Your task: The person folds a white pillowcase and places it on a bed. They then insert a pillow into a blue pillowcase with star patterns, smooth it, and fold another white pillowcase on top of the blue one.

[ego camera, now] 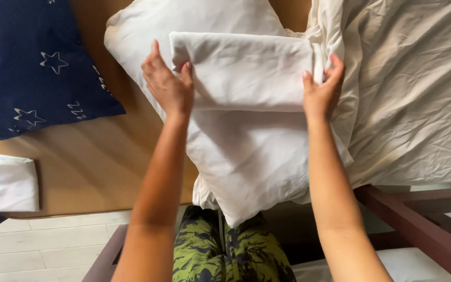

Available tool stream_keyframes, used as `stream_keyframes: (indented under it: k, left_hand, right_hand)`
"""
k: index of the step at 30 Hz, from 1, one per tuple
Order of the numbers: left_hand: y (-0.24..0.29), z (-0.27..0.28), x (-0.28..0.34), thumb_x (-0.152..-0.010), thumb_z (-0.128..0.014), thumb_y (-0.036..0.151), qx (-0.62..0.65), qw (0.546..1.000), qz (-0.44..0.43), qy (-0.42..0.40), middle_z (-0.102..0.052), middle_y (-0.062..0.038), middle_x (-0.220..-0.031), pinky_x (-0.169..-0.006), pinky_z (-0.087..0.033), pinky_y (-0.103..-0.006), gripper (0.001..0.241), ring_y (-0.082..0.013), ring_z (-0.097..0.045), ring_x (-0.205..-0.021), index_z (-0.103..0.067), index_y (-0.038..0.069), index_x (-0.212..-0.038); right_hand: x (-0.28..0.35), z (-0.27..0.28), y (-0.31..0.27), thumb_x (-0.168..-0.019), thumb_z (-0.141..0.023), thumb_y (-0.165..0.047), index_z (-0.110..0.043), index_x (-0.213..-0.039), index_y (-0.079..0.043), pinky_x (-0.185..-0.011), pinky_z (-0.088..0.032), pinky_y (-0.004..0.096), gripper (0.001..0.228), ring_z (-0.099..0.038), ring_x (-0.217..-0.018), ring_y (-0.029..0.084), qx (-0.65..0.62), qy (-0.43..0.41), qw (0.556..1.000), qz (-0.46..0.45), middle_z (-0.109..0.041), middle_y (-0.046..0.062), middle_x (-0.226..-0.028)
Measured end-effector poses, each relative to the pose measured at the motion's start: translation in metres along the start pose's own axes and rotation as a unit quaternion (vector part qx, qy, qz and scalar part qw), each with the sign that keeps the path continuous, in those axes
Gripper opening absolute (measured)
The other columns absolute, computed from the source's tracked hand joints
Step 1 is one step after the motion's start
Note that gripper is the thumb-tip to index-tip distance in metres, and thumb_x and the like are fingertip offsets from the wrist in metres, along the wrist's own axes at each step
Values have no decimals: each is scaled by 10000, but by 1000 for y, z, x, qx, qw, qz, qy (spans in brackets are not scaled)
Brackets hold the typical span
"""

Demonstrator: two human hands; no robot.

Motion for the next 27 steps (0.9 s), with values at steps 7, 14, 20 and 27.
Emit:
stream_keyframes:
  k: [7,14,20,27]
  left_hand:
    - [61,-122,49,-1077,-456,481,-386,844,-370,-38,-242,-24,-1692,-1264,11,-617,577,-307,-127,-1587,-390,246,-1599]
    - [7,-65,-9,-1112,-378,555,-473,842,-260,6,-128,38,-1740,-1277,-16,-607,618,-271,-59,-1609,-240,320,-1668]
    - [-45,-26,-26,-1116,-372,589,-463,876,-116,73,-51,-2,-1752,-1253,-54,-642,647,-283,-39,-1612,-119,363,-1667]
    - [-89,-3,-4,-1097,-448,538,-360,907,-196,94,-134,-20,-1744,-1271,-105,-630,690,-262,-110,-1615,-151,291,-1669]
  right_hand:
    - [18,-93,-32,-1166,-439,-424,-255,-1703,-328,-1283,-8,606,575,-154,-1627,320,473,-10,807,355,-251,-8,-1770]
    - [-5,-73,-18,-1059,-368,-722,-117,-1686,-364,-1257,-84,680,765,-39,-1610,353,474,-115,868,90,-30,15,-1759]
    - [-10,-63,14,-777,-605,-931,-9,-1602,-12,-1060,-470,493,1372,-461,-1388,427,230,20,965,122,-391,195,-1622]
    - [-44,-43,84,-759,-838,-716,-591,-1435,64,-1109,-515,395,1061,-676,-1274,363,30,-119,989,-87,-715,233,-1392]
Point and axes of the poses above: each hand's wrist, its own x-axis away from the middle knuckle, its own z-axis out of the back of the hand, y = z × x, the point moved 5 cm from there along -x, towards the middle knuckle
